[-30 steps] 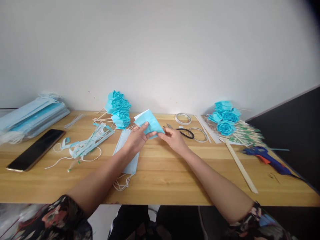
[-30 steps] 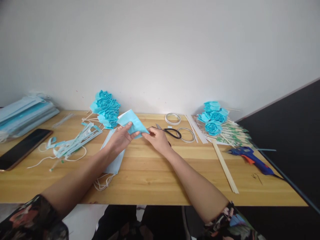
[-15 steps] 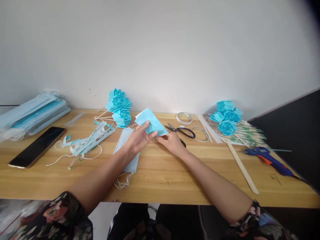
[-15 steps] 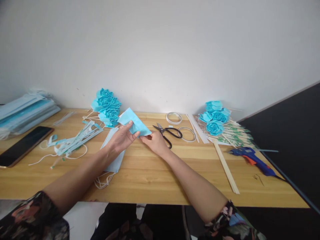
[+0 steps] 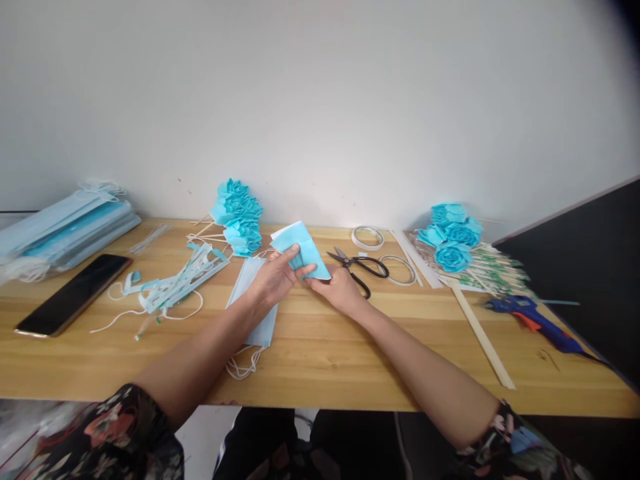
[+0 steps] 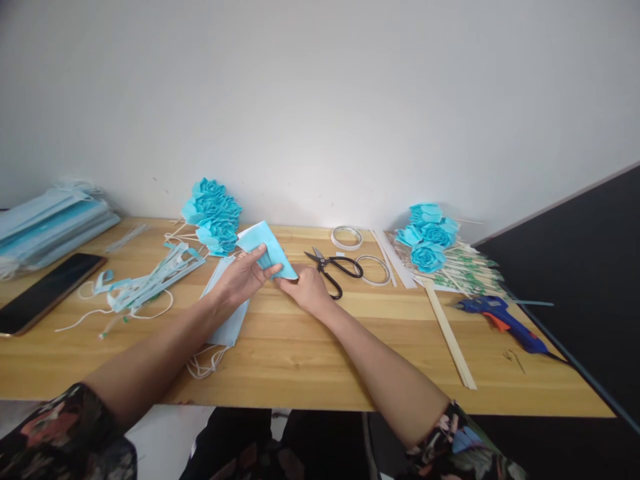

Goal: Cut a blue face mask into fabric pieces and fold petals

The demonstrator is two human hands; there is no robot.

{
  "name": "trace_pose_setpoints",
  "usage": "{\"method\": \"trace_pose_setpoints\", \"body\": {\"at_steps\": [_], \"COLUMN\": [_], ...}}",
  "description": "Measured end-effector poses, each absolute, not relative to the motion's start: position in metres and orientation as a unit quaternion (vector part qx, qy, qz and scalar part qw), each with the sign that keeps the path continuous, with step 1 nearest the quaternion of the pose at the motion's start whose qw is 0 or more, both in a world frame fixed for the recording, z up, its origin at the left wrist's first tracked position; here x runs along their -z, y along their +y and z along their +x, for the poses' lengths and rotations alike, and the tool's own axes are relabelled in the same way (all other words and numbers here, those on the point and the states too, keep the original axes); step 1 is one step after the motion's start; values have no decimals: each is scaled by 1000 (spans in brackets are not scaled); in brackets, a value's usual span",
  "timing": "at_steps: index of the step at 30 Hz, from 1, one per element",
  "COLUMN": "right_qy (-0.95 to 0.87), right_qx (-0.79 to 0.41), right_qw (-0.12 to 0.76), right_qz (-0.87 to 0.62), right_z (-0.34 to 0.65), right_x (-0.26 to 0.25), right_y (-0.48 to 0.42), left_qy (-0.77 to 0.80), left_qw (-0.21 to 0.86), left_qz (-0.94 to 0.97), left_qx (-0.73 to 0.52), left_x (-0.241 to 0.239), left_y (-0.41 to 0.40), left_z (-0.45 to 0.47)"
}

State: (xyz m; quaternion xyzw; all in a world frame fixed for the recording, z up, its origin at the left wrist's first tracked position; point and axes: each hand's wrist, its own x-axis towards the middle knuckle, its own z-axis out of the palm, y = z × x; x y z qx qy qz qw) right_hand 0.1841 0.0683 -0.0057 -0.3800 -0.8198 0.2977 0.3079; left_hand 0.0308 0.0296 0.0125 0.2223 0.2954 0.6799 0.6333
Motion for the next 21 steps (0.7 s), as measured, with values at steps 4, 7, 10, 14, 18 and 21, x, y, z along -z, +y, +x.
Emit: {"method": "trace_pose_setpoints", "body": {"at_steps": [4,7,10,14,18,21], "right_qy": [-816,-806,-785,-775,-787,-790], "right_qx": [-341,-388,-404,-362,-345,-345], "right_qw": [296,312,347,382,379,374], "right_qz": [-361,-320,-317,-350,-344,-343], "right_z": [188,192,195,197,197,197], "right_x": [2,-4,-7,-6,-5,-5], "right_y": [70,73,74,75,75,75], "left_qy": [289,296,298,291,294,293], "left_qw": [616,606,603,607,607,608], "left_qz": [200,185,190,183,180,195], "left_qx": [-705,-715,-715,-717,-716,-711], "left_x": [-12,-11,-12,-12,-11,-10], "left_y": [32,34,34,33,34,35], "left_z": [28,26,27,29,27,26]}}
